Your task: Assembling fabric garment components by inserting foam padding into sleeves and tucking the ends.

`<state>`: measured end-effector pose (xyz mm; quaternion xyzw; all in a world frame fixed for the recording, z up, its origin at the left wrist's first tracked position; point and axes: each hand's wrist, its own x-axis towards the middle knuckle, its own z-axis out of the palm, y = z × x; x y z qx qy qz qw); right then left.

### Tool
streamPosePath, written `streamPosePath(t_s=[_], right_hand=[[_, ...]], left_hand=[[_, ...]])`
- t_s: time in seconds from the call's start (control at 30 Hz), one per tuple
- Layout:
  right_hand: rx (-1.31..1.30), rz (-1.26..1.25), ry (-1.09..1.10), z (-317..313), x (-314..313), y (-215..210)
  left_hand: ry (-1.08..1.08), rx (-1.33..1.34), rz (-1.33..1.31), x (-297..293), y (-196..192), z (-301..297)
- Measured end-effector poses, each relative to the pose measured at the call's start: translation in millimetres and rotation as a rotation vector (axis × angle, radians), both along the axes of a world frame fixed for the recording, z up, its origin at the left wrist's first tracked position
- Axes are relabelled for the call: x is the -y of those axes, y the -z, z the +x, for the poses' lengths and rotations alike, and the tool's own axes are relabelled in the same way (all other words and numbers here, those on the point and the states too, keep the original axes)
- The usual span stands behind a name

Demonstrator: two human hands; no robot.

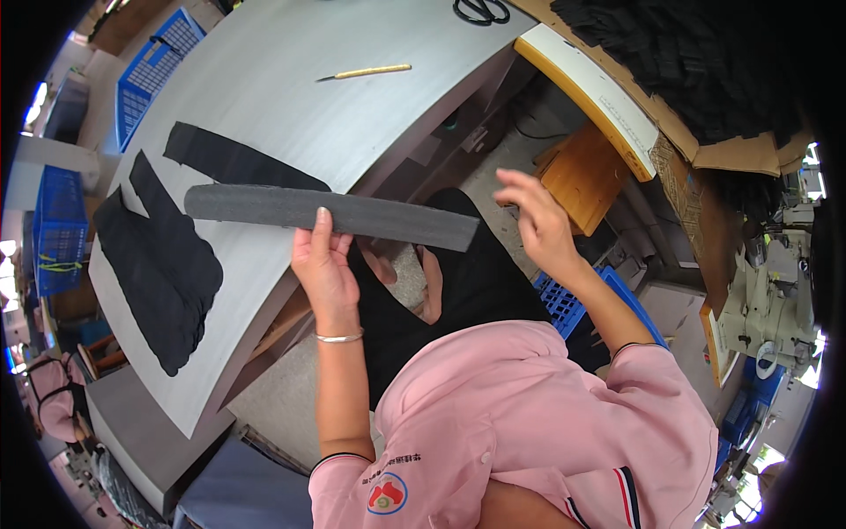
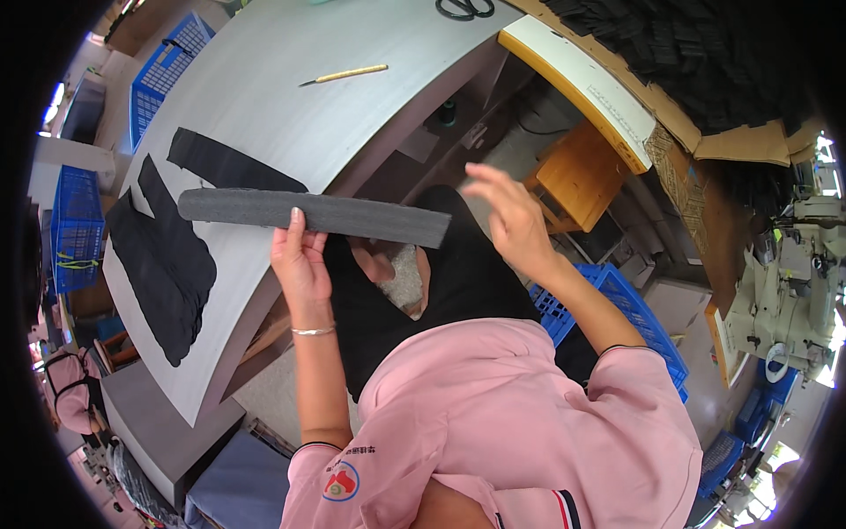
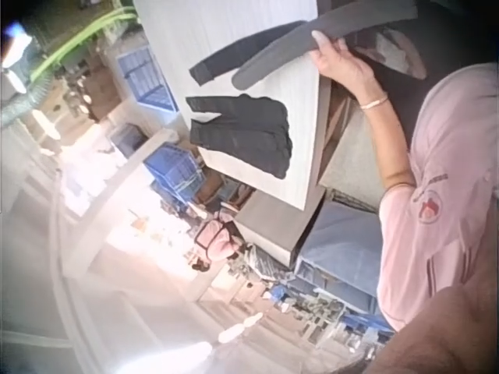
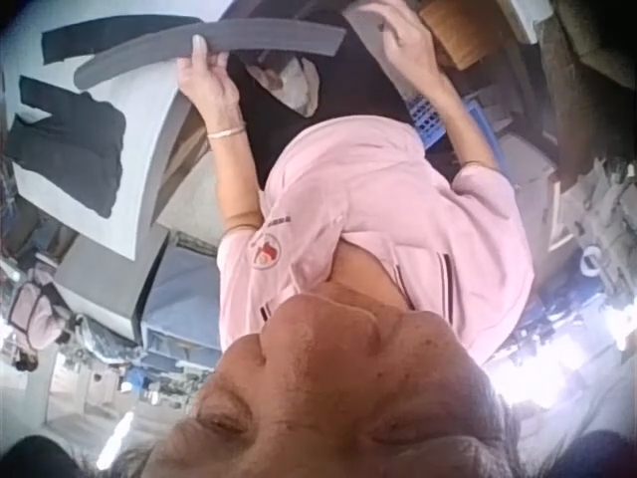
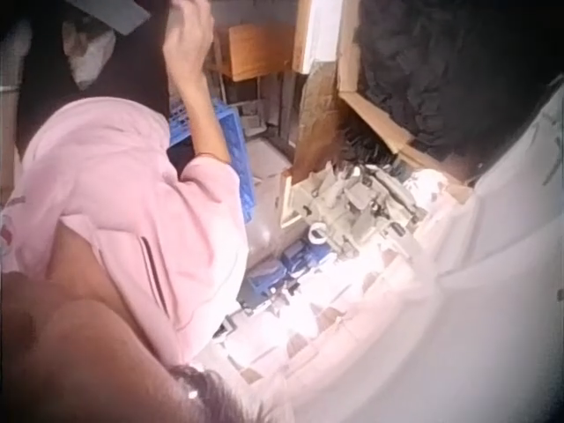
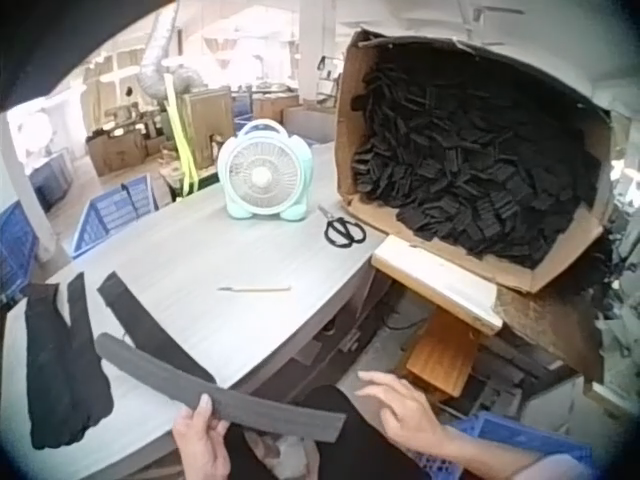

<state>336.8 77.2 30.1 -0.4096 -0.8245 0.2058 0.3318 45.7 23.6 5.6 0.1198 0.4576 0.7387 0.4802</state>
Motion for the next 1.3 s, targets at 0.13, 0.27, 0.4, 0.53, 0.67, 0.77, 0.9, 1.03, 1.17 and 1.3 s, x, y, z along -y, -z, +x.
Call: streamPosePath(t_s=[0.13, 0.27, 0.4, 0.53, 0.67, 0.77, 0.9, 1.03, 1.17, 1.3], right_hand=[[-0.257, -0.076, 0.023, -56, -23, -21], [-0.315, -0.232, -0.153, -124, -28, -43], [-0.345, -0.294, -0.213, -160, -32, -36], [-0.270, -0.415, -0.093, -154, -45, -22], [-0.252, -0.546, -0.108, -138, -54, -4], [-0.275, -0.668, -0.136, -145, -47, 0], [-0.316, -0.712, -0.157, -150, -41, 5], [-0.282, -0.719, -0.217, -161, -35, 0], [-0.316, -0.672, -0.263, -186, -24, -13], [-0.234, -0.564, -0.287, -203, -23, -20]], left_hand=[[-0.016, -0.090, -0.056, 2, -6, 50], [0.212, -0.143, -0.053, 17, 28, 96], [0.299, -0.061, 0.035, 25, 37, 103], [0.178, -0.620, -0.068, 27, 6, 66], [-0.179, -1.519, -0.083, 16, -9, 1], [-0.146, -1.540, -0.129, 5, 5, -31], [-0.135, -1.519, -0.098, 4, 5, -35], [-0.181, -1.055, -0.272, 11, -8, -23], [-0.125, -0.737, -0.305, 15, -18, -33], [-0.050, -0.348, -0.114, 18, -16, -45]])
